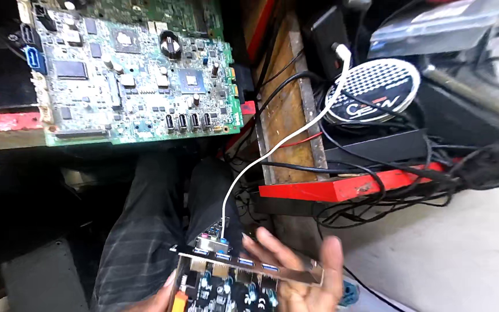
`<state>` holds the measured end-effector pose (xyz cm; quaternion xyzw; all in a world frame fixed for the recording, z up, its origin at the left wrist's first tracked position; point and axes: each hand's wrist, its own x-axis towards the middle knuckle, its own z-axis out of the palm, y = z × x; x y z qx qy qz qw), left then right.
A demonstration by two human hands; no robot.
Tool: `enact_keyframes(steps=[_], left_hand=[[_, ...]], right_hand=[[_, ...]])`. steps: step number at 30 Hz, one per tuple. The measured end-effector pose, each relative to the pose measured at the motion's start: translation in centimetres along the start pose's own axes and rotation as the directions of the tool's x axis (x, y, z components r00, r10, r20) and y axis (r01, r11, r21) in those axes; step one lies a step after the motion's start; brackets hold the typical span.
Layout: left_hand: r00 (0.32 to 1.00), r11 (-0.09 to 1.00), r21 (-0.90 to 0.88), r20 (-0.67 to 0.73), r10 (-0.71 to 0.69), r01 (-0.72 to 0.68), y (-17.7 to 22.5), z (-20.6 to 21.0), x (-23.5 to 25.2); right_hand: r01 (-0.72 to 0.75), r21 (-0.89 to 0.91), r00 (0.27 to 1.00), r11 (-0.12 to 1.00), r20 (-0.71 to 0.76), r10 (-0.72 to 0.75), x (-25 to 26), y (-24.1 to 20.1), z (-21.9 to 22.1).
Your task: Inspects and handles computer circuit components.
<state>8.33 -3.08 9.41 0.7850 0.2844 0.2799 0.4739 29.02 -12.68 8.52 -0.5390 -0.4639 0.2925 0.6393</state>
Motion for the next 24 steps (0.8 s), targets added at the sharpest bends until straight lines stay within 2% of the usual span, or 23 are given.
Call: enact_keyframes(steps=[2, 6, 15, 24], left_hand=[[0.999, 0.999, -0.049, 0.04, -0.019, 0.021, -0.1, 0.1, 1.0], [0.995, 0.997, -0.028, 0.071, -0.066, 0.068, 0.1, -0.2, 2.0], [0.992, 0.994, -0.003, 0.07, -0.107, 0.107, -0.2, -0.2, 2.7], [0.992, 0.994, -0.017, 0.061, -0.108, 0.11, -0.1, 0.0, 2.7]], right_hand=[[-0.005, 0.05, 1.0, 0.999, 0.008, 0.005, 0.5, 0.9, 0.3], [-0.006, 0.165, 1.0, 0.986, 0.005, 0.005, 1.4, 1.8, 0.8], [0.106, 0.076, 0.994, 0.991, -0.02, -0.105, 2.5, 2.4, 0.8], [0.111, 0.061, 0.993, 0.992, -0.036, -0.109, 2.3, 2.2, 0.8]])
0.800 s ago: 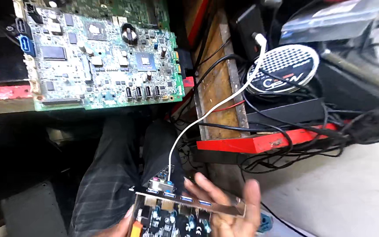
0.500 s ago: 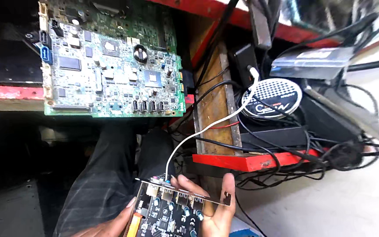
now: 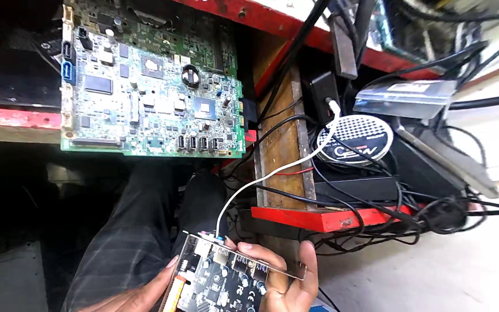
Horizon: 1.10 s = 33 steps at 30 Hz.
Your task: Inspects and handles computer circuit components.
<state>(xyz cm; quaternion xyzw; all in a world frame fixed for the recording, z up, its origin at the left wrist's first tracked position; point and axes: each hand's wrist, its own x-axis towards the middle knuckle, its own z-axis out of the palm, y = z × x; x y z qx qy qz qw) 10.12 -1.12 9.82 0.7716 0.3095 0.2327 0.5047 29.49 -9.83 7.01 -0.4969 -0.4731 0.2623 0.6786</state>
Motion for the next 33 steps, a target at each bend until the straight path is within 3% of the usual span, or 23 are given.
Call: enact_keyframes(steps=[6, 12, 17, 22, 33], left_hand=[[1.0, 1.0, -0.004, 0.006, 0.008, -0.008, 0.0, 0.1, 0.1], [1.0, 1.0, -0.003, 0.015, -0.003, 0.003, 0.0, 0.2, 0.4], [0.997, 0.996, 0.046, -0.007, -0.077, 0.077, -1.1, -1.0, 0.2], [0.997, 0.996, -0.047, 0.019, -0.08, 0.081, -2.8, -1.9, -0.1], [0.993, 0.978, -0.185, -0.041, -0.11, 0.101, -3.9, -2.1, -0.2]], right_hand=[[-0.039, 0.052, 0.999, 0.998, 0.032, 0.038, 0.2, 0.4, -0.8], [0.033, -0.027, 0.999, 0.999, 0.005, -0.033, 0.1, 0.1, -0.6], [-0.042, -0.015, 0.99, 0.999, -0.132, 0.04, 0.8, -1.9, -2.5], [-0.022, 0.141, 0.997, 0.99, -0.073, 0.033, 1.2, -2.2, -3.1], [0.01, 0.06, 0.988, 0.998, -0.158, -0.001, 1.8, -2.6, -3.4]])
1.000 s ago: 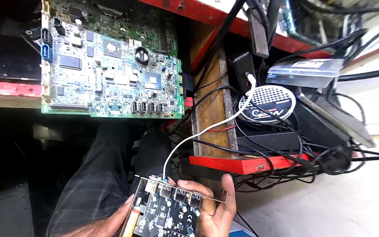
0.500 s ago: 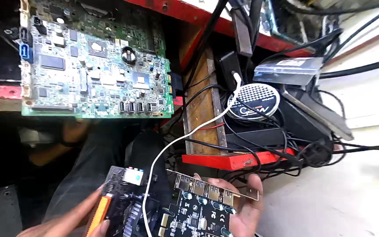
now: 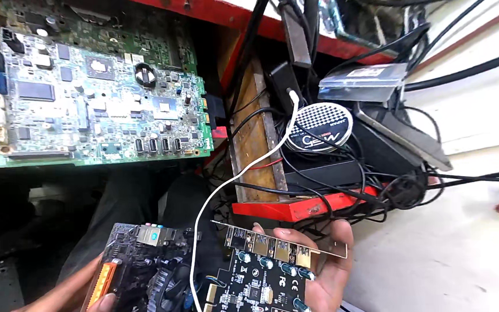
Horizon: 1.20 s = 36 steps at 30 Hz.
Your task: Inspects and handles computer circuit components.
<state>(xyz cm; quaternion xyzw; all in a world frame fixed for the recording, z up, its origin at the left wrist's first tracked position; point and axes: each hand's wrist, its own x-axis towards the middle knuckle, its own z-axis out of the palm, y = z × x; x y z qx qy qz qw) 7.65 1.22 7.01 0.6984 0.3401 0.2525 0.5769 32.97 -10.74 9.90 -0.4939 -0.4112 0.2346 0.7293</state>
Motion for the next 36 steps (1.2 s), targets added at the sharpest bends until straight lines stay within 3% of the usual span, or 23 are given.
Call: enact_keyframes(steps=[13, 16, 19, 21, 23, 24, 26, 28, 30, 33, 36], left_hand=[[0.998, 0.995, -0.084, -0.014, -0.055, 0.053, -1.2, -0.9, 0.1], [0.977, 0.962, -0.216, -0.093, -0.191, 0.168, -2.8, -1.1, 0.0], [0.903, 0.846, -0.423, -0.129, -0.41, 0.323, -5.2, -0.9, -0.2], [0.854, 0.73, -0.59, -0.124, -0.505, 0.346, -7.2, -0.5, -0.4], [0.828, 0.656, -0.669, -0.107, -0.551, 0.35, -8.2, -0.3, -0.3], [0.817, 0.623, -0.702, -0.101, -0.567, 0.345, -8.1, -0.2, -0.1], [0.803, 0.559, -0.754, -0.07, -0.592, 0.346, -8.0, -0.1, 0.0], [0.802, 0.517, -0.782, -0.038, -0.597, 0.348, -8.4, -0.1, 0.1], [0.801, 0.488, -0.803, -0.022, -0.598, 0.342, -8.5, -0.2, 0.3], [0.786, 0.488, -0.798, -0.028, -0.617, 0.354, -8.1, -0.1, 0.5], [0.785, 0.484, -0.804, -0.036, -0.618, 0.344, -8.2, -0.1, 0.5]], right_hand=[[-0.01, -0.024, 1.0, 1.0, -0.005, 0.01, 0.0, -0.1, 0.1], [-0.03, 0.015, 0.997, 0.999, -0.071, 0.031, 1.0, -0.9, 1.0], [-0.016, -0.017, 0.995, 1.0, -0.097, 0.014, 2.7, -2.0, 2.2], [-0.154, 0.039, 0.974, 0.987, -0.164, 0.158, 4.7, -3.5, 3.4], [-0.365, 0.277, 0.839, 0.889, -0.315, 0.443, 6.1, -4.0, 3.8], [-0.326, 0.356, 0.815, 0.876, -0.363, 0.451, 5.4, -3.5, 3.6], [-0.082, 0.349, 0.917, 0.934, -0.34, 0.207, 2.9, -2.0, 2.9], [0.081, 0.435, 0.989, 0.897, -0.147, -0.018, 1.3, -1.2, 0.5], [0.085, 0.424, 0.986, 0.902, -0.164, -0.016, 1.0, -0.9, -0.7], [-0.087, 0.082, 0.959, 0.993, -0.263, 0.105, 1.5, 0.2, 2.1], [-0.024, -0.061, 0.989, 0.998, -0.148, 0.014, 2.3, 0.0, 5.4]])
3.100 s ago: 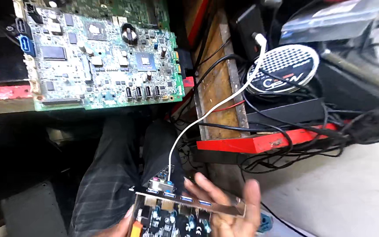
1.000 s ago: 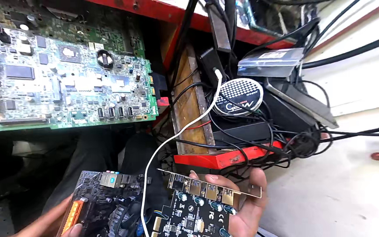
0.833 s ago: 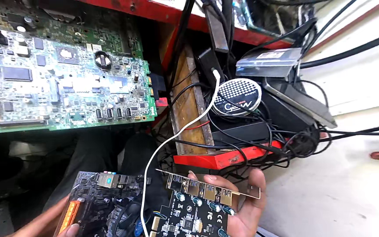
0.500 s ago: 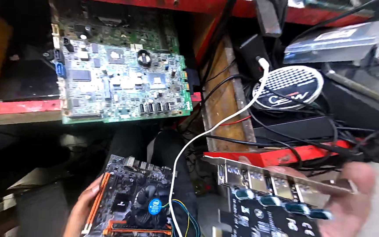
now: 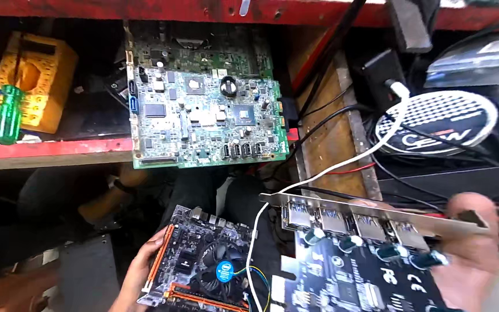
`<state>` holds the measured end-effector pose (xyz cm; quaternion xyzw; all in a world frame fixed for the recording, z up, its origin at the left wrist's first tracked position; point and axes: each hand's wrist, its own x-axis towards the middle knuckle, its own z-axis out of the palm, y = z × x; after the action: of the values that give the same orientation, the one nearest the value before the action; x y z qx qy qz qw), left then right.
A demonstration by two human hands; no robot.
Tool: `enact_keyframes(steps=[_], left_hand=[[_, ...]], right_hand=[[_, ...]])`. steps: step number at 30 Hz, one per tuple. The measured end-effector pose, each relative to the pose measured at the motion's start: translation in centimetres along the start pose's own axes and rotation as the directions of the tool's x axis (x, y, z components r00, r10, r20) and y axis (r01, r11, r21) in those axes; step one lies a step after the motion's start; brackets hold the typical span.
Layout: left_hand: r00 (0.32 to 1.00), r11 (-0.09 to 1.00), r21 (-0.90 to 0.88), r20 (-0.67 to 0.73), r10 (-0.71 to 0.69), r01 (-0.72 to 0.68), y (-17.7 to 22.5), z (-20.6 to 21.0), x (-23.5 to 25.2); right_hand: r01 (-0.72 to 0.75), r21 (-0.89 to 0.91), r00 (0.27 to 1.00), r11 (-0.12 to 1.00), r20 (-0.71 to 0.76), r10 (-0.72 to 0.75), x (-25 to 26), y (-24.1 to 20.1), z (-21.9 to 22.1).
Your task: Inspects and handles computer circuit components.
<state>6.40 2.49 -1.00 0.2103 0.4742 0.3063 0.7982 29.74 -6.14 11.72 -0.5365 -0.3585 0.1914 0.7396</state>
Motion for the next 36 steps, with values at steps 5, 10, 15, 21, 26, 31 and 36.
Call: enact_keyframes(steps=[5, 10, 15, 21, 26, 31, 36], left_hand=[[0.995, 0.999, -0.043, 0.101, 0.02, -0.016, -0.3, -0.7, 0.4], [0.989, 0.997, 0.038, 0.135, 0.059, -0.065, -0.3, -1.3, 0.6], [0.974, 0.997, 0.041, 0.219, 0.05, -0.06, -0.1, -1.5, 0.7], [0.959, 0.994, 0.058, 0.275, 0.068, -0.087, -0.1, -1.7, 1.0], [0.959, 0.997, 0.02, 0.275, 0.06, -0.068, -0.2, -2.0, 1.2], [0.959, 0.997, 0.023, 0.276, 0.059, -0.068, -0.4, -2.4, 1.3], [0.958, 0.998, 0.014, 0.281, 0.06, -0.067, -0.3, -2.2, 1.2]], right_hand=[[0.112, -0.01, 0.985, 0.994, 0.133, -0.11, 1.4, 1.2, 1.2], [0.087, 0.022, 0.974, 0.996, 0.21, -0.089, -0.1, 2.9, 1.1], [0.052, 0.081, 0.968, 0.995, 0.239, -0.07, -0.3, 3.6, 1.0], [0.004, 0.124, 0.973, 0.992, 0.229, -0.032, -0.5, 3.5, 0.9], [-0.04, 0.141, 0.981, 0.989, 0.192, 0.013, -0.8, 3.4, 0.9], [-0.022, 0.143, 0.985, 0.989, 0.172, -0.003, -0.7, 3.4, 0.9], [-0.026, 0.153, 0.985, 0.988, 0.173, -0.001, -0.7, 3.3, 0.9]])
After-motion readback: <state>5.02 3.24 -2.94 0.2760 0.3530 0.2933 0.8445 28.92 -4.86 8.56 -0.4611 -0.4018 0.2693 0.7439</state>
